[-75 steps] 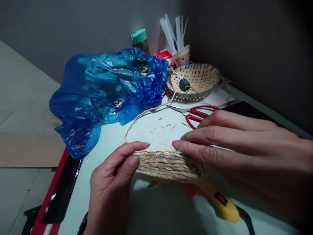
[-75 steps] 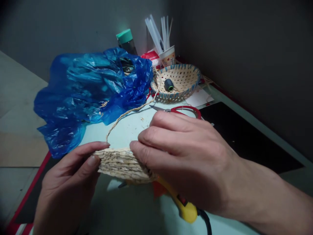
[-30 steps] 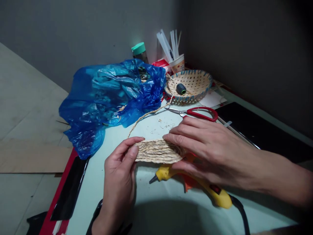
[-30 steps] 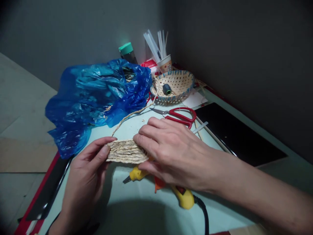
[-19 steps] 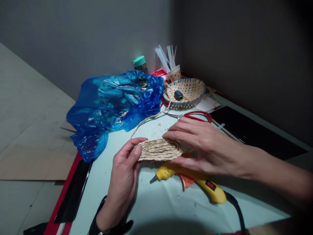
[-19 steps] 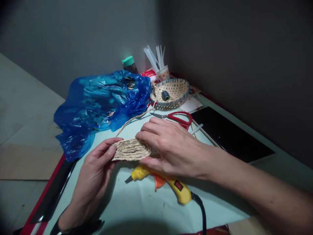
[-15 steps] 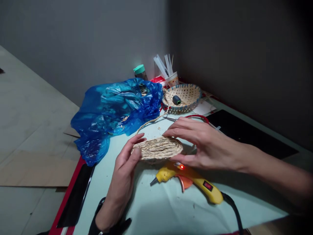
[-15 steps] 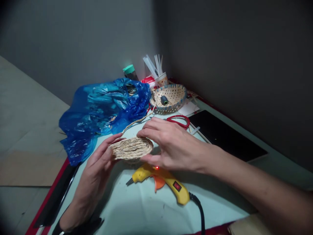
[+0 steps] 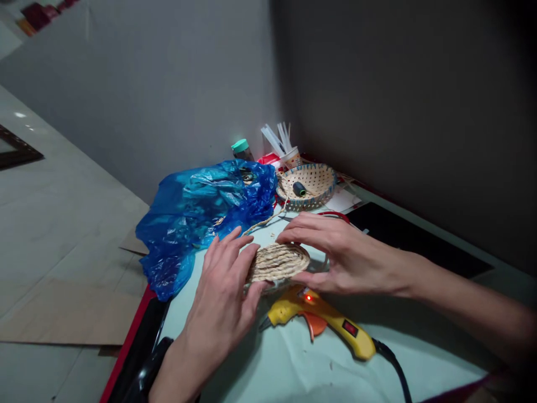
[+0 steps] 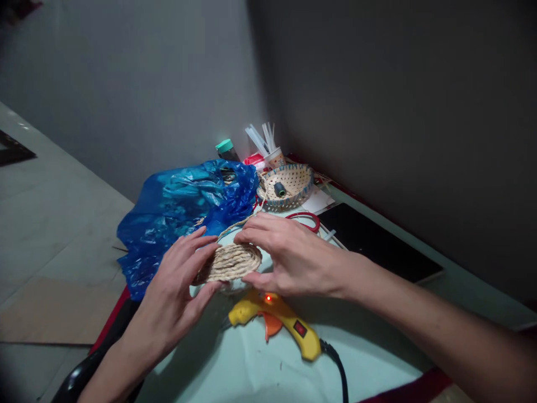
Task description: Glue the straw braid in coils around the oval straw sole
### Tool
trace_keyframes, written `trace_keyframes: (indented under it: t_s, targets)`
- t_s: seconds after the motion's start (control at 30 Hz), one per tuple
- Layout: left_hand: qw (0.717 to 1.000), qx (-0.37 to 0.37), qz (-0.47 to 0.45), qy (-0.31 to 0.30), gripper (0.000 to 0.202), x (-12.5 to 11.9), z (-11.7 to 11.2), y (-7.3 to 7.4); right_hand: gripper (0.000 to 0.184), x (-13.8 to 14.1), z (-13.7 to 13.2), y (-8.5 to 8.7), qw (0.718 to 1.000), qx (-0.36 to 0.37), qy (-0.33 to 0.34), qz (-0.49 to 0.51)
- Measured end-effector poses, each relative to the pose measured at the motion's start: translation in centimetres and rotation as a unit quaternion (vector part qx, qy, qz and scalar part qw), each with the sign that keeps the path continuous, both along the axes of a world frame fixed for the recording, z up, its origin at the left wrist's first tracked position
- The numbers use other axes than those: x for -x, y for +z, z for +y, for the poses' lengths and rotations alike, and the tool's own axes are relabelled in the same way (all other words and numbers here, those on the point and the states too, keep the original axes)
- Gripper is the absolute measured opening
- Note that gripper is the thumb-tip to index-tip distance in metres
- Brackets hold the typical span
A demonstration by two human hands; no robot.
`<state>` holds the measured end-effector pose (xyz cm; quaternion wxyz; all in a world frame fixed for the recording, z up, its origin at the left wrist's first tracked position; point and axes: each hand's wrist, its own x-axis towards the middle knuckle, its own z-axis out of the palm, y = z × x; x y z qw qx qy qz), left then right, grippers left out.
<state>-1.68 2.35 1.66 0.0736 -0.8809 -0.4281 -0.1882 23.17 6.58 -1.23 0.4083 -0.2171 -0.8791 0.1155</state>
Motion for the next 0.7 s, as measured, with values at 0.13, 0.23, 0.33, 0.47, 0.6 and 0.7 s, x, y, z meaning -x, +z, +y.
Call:
trace_keyframes:
  t_s: [0.13, 0.23, 0.33, 0.47, 0.6, 0.7]
  targets:
    - [0.999, 0.005, -0.036, -0.013, 0.031, -0.2, 0.4, 0.0, 0.04, 0.0, 0.1, -0.1, 1.0, -0.001, -0.003, 0.002]
    - [0.998, 0.018, -0.05, -0.017, 0.029, -0.4, 0.6, -0.2, 0.039, 0.0, 0.3, -0.3, 1.0, 0.004, -0.004, -0.002]
    - [0.998, 0.025, -0.055, -0.018, 0.026, -0.5, 0.7, -0.6, 0.037, 0.1, 0.4, -0.5, 1.0, 0.009, -0.002, -0.007]
    - [0.997, 0.023, -0.069, -0.032, 0.021, -0.5, 1.0, -1.3, 0.034, 0.2, 0.3, -0.5, 1.0, 0.015, -0.005, -0.013]
    - [0.998, 0.04, -0.05, -0.01, 0.059, 0.9, 1.0, -0.3, 0.037, 0.0, 0.4, -0.5, 0.999, 0.025, -0.015, -0.022]
    - [0.984, -0.009, -0.166, 0.066, 0.083, 3.0, 0.8, 1.6, 0.039, -0.1, 0.6, -0.6, 0.999, 0.036, -0.028, -0.025]
